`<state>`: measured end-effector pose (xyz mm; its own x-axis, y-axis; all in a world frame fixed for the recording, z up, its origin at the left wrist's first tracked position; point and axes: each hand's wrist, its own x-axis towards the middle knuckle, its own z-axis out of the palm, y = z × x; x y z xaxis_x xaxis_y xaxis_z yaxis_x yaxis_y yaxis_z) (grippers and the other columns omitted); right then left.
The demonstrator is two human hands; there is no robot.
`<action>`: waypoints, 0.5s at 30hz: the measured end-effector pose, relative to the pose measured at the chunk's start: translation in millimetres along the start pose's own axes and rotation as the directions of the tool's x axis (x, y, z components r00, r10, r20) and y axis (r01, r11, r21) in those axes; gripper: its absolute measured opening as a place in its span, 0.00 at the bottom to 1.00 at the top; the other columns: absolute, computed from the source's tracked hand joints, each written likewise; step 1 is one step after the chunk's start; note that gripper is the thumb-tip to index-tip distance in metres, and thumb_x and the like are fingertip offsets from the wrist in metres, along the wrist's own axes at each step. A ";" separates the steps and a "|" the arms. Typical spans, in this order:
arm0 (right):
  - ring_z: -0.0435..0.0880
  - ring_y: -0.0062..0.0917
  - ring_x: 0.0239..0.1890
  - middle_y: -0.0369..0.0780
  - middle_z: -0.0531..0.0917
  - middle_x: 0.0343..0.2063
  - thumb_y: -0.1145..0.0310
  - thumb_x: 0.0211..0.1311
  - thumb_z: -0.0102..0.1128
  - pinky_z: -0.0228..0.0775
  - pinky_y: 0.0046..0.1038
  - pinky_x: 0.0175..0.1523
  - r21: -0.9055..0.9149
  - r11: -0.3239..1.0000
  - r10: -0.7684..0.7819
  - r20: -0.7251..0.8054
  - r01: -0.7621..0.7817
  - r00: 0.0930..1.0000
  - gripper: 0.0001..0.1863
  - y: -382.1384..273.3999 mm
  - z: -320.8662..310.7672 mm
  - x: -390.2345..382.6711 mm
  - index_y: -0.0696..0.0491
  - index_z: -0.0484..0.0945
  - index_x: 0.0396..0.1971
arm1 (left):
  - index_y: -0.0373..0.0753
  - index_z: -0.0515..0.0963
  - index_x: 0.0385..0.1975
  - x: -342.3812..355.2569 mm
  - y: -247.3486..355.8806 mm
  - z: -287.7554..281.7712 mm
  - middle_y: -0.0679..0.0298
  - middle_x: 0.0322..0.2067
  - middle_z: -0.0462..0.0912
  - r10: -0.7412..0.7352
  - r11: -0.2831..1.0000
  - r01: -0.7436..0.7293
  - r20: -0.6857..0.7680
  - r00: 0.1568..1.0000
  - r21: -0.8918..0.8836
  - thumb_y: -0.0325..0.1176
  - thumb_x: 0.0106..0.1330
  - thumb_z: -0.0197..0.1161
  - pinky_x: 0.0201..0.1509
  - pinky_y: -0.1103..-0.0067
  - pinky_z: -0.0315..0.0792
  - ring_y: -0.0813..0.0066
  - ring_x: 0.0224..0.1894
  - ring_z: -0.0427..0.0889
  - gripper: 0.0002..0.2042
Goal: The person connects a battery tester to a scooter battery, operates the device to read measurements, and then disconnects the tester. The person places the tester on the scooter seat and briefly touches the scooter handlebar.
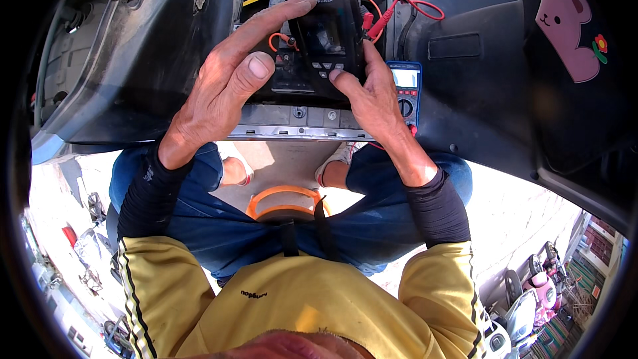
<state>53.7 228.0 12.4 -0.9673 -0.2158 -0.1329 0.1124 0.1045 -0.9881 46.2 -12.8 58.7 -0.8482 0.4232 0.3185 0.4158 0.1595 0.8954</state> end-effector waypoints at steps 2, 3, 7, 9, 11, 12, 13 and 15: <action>0.79 0.22 0.55 0.41 0.82 0.53 0.75 0.64 0.58 0.69 0.26 0.64 0.000 1.000 0.008 0.003 -0.008 1.000 0.30 -0.2 -0.1 -0.2 0.60 0.69 0.67 | 0.37 0.69 0.73 0.1 0.2 -0.1 0.50 0.69 0.74 0.002 1.000 -0.002 0.000 1.000 0.004 0.67 0.78 0.44 0.75 0.67 0.65 0.57 0.72 0.72 0.40; 0.79 0.22 0.56 0.41 0.82 0.53 0.75 0.63 0.59 0.68 0.26 0.65 0.008 1.000 0.015 0.004 -0.015 1.000 0.30 -0.8 -0.1 -0.4 0.60 0.69 0.67 | 0.37 0.69 0.73 0.5 1.0 -0.3 0.50 0.69 0.74 0.003 1.000 -0.003 0.000 1.000 0.006 0.67 0.78 0.44 0.75 0.67 0.65 0.57 0.72 0.72 0.40; 0.80 0.22 0.56 0.41 0.82 0.53 0.77 0.62 0.59 0.68 0.27 0.65 0.009 1.000 0.025 0.007 -0.025 1.000 0.31 -0.7 0.8 0.1 0.61 0.69 0.67 | 0.37 0.69 0.73 0.8 -0.5 -0.8 0.50 0.69 0.74 0.008 1.000 -0.008 0.003 1.000 0.012 0.67 0.78 0.44 0.74 0.66 0.65 0.57 0.72 0.72 0.40; 0.82 0.23 0.53 0.43 0.83 0.51 0.76 0.61 0.60 0.72 0.27 0.62 0.007 1.000 -0.007 -0.016 0.007 1.000 0.29 2.3 1.6 0.5 0.61 0.71 0.64 | 0.37 0.69 0.73 0.6 -0.1 -0.9 0.50 0.69 0.74 0.010 1.000 -0.010 0.003 1.000 0.011 0.67 0.78 0.44 0.74 0.66 0.65 0.57 0.71 0.72 0.40; 0.83 0.24 0.52 0.43 0.84 0.50 0.76 0.61 0.60 0.74 0.28 0.60 0.006 1.000 -0.021 -0.028 0.021 0.999 0.28 3.7 2.1 0.6 0.61 0.71 0.63 | 0.37 0.69 0.73 0.5 0.2 -0.9 0.50 0.69 0.74 0.009 1.000 -0.009 0.003 1.000 0.009 0.67 0.78 0.44 0.74 0.66 0.65 0.57 0.71 0.72 0.40; 0.83 0.24 0.51 0.43 0.84 0.50 0.76 0.61 0.60 0.74 0.28 0.60 0.006 1.000 -0.019 -0.027 0.019 0.999 0.28 4.0 2.2 0.7 0.61 0.71 0.63 | 0.37 0.69 0.73 0.4 0.4 -0.8 0.50 0.69 0.74 0.007 1.000 -0.007 0.002 1.000 0.007 0.67 0.78 0.44 0.74 0.66 0.65 0.57 0.72 0.72 0.40; 0.83 0.24 0.51 0.43 0.84 0.50 0.76 0.61 0.60 0.74 0.28 0.60 0.007 1.000 -0.017 -0.027 0.017 0.999 0.28 4.1 2.3 0.7 0.61 0.72 0.63 | 0.37 0.69 0.73 0.4 0.5 -0.7 0.50 0.69 0.74 0.006 1.000 -0.006 0.002 1.000 0.004 0.67 0.78 0.44 0.74 0.66 0.65 0.57 0.72 0.72 0.40; 0.83 0.24 0.51 0.43 0.84 0.50 0.76 0.61 0.61 0.74 0.28 0.60 0.006 1.000 -0.017 -0.025 0.017 1.000 0.28 3.7 2.5 0.7 0.61 0.72 0.63 | 0.36 0.69 0.73 0.5 0.5 0.0 0.50 0.69 0.74 0.006 1.000 -0.006 -0.002 1.000 0.003 0.67 0.78 0.44 0.74 0.66 0.65 0.57 0.72 0.72 0.40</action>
<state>54.0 225.8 8.4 -0.9746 -0.1928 -0.1143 0.0974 0.0950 -0.9907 46.0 -12.5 59.2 -0.8464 0.4225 0.3242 0.4215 0.1594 0.8927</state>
